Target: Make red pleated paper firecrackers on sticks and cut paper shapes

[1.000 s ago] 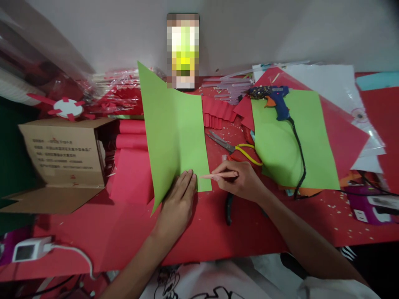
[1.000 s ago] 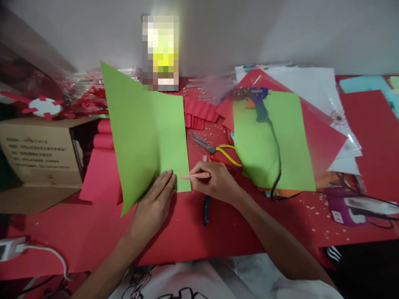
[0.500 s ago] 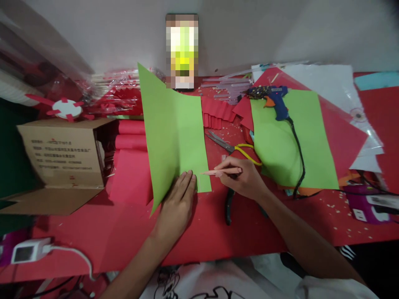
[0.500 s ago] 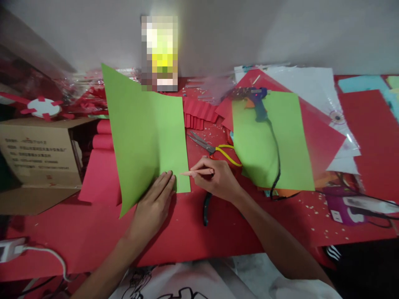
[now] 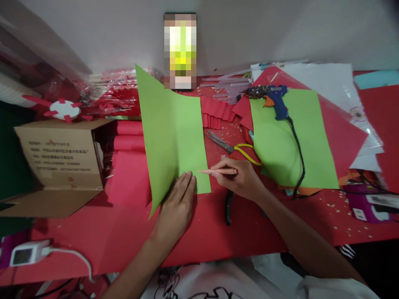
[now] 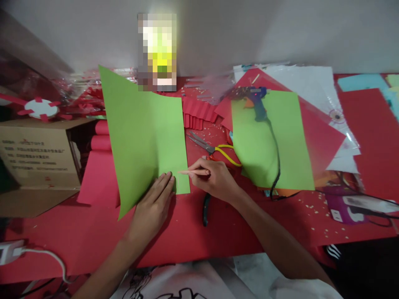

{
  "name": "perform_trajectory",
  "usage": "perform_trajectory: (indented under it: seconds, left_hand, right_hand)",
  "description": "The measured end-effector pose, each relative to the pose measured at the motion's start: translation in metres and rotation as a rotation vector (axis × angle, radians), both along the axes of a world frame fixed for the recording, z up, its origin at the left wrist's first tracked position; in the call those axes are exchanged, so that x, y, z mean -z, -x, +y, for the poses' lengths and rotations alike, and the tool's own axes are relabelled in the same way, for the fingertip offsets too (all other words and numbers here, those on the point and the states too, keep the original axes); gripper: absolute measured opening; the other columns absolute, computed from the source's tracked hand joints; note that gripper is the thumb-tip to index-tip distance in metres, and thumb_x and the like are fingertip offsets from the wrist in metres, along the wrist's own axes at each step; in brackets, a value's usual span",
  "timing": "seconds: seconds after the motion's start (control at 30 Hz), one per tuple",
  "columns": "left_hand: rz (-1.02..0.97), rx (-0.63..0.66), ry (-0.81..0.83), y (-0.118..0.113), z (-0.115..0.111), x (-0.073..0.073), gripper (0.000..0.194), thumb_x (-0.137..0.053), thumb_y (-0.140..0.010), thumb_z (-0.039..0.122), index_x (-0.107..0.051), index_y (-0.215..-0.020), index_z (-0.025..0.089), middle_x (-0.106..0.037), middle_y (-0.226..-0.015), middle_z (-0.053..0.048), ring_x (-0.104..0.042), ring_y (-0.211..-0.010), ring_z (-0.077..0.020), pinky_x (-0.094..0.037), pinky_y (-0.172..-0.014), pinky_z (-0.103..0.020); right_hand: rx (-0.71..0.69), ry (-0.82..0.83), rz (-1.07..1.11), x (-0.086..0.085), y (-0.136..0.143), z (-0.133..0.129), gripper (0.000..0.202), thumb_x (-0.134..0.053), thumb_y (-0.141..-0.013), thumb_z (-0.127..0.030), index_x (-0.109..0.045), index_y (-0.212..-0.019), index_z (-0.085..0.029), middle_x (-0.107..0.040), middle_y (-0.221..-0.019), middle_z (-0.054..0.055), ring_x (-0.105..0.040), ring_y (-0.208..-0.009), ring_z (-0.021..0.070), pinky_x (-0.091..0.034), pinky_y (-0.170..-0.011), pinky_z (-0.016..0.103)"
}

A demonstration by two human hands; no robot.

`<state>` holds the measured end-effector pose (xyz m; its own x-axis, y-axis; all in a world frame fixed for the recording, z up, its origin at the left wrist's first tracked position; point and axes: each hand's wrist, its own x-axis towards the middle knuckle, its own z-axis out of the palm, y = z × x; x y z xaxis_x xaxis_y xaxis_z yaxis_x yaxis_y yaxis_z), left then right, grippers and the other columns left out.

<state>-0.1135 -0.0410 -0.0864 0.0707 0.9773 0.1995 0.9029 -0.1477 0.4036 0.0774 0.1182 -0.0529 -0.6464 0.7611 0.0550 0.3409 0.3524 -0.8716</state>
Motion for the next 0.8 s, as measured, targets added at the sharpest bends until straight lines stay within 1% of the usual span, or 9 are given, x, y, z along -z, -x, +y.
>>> perform_trajectory:
  seconds: [0.1,0.2,0.33,0.4,0.47,0.53,0.63,0.7,0.8]
  left_hand:
    - [0.003,-0.001,0.003,0.0000,-0.0003,0.0006,0.058,-0.051,-0.106,0.013,-0.043,-0.164,0.014,-0.057,-0.160,-0.016,-0.053,-0.151,-0.0291,-0.052,-0.123,-0.045]
    - [0.001,0.006,0.007,0.0007,-0.0005,0.0016,0.059,-0.051,-0.106,0.013,-0.043,-0.164,0.014,-0.056,-0.161,-0.016,-0.052,-0.152,-0.0288,-0.052,-0.123,-0.044]
    - [0.002,0.006,0.000,0.0010,-0.0002,0.0022,0.060,-0.052,-0.105,0.012,-0.042,-0.165,0.014,-0.057,-0.160,-0.016,-0.052,-0.152,-0.0289,-0.051,-0.123,-0.044]
    - [0.006,0.005,-0.003,0.0008,-0.0001,0.0022,0.061,-0.052,-0.106,0.012,-0.041,-0.165,0.014,-0.058,-0.160,-0.017,-0.053,-0.151,-0.0293,-0.052,-0.123,-0.044]
    - [0.004,0.004,-0.001,0.0005,-0.0001,0.0023,0.062,-0.051,-0.106,0.012,-0.039,-0.166,0.015,-0.057,-0.160,-0.017,-0.054,-0.151,-0.0295,-0.052,-0.123,-0.045]
    - [-0.001,0.002,0.001,0.0004,-0.0003,0.0024,0.063,-0.050,-0.106,0.012,-0.038,-0.167,0.015,-0.057,-0.160,-0.017,-0.053,-0.151,-0.0296,-0.052,-0.123,-0.045]
    - [-0.006,0.000,0.002,0.0004,-0.0005,0.0025,0.064,-0.051,-0.105,0.011,-0.037,-0.168,0.016,-0.057,-0.161,-0.016,-0.053,-0.151,-0.0294,-0.051,-0.123,-0.045]
    - [-0.009,-0.001,0.001,0.0005,-0.0004,0.0025,0.064,-0.051,-0.105,0.012,-0.037,-0.168,0.016,-0.057,-0.161,-0.016,-0.053,-0.151,-0.0292,-0.051,-0.124,-0.044]
    - [-0.011,0.002,0.001,0.0009,-0.0003,0.0021,0.065,-0.051,-0.106,0.013,-0.036,-0.168,0.016,-0.057,-0.161,-0.015,-0.052,-0.151,-0.0290,-0.051,-0.123,-0.044]
  right_hand:
    - [-0.009,0.007,-0.010,-0.0002,0.0000,0.0001,0.009,-0.067,-0.092,-0.025,-0.074,-0.088,-0.020,-0.053,-0.058,-0.006,-0.048,-0.054,0.0104,-0.041,-0.058,0.023]
    - [-0.027,0.027,-0.026,-0.0003,0.0002,-0.0004,0.010,-0.067,-0.091,-0.025,-0.073,-0.084,-0.019,-0.056,-0.060,-0.005,-0.046,-0.053,0.0100,-0.041,-0.059,0.023]
    - [0.014,0.041,-0.025,0.0005,0.0004,-0.0008,0.012,-0.067,-0.091,-0.027,-0.074,-0.087,-0.019,-0.048,-0.055,-0.007,-0.050,-0.055,0.0117,-0.044,-0.061,0.024]
    - [0.011,0.044,-0.026,0.0006,0.0002,-0.0008,0.011,-0.067,-0.091,-0.027,-0.073,-0.087,-0.019,-0.047,-0.054,-0.007,-0.048,-0.054,0.0114,-0.043,-0.061,0.024]
    - [-0.014,0.041,-0.036,0.0001,0.0000,-0.0007,0.010,-0.067,-0.090,-0.026,-0.073,-0.085,-0.020,-0.051,-0.056,-0.007,-0.046,-0.053,0.0105,-0.041,-0.058,0.024]
    - [-0.021,0.046,-0.047,-0.0007,0.0001,-0.0006,0.010,-0.067,-0.089,-0.026,-0.072,-0.084,-0.020,-0.054,-0.058,-0.006,-0.046,-0.053,0.0103,-0.040,-0.058,0.024]
    - [0.012,0.069,-0.049,-0.0020,0.0006,-0.0004,0.011,-0.067,-0.090,-0.028,-0.074,-0.087,-0.020,-0.054,-0.057,-0.005,-0.050,-0.055,0.0117,-0.042,-0.060,0.024]
    - [-0.001,0.083,-0.050,-0.0023,0.0006,-0.0001,0.011,-0.067,-0.089,-0.028,-0.073,-0.086,-0.020,-0.053,-0.056,-0.006,-0.048,-0.054,0.0114,-0.043,-0.061,0.025]
    - [-0.009,0.101,-0.034,-0.0016,-0.0006,0.0008,0.011,-0.068,-0.088,-0.027,-0.073,-0.084,-0.019,-0.058,-0.059,-0.005,-0.048,-0.054,0.0113,-0.043,-0.061,0.026]
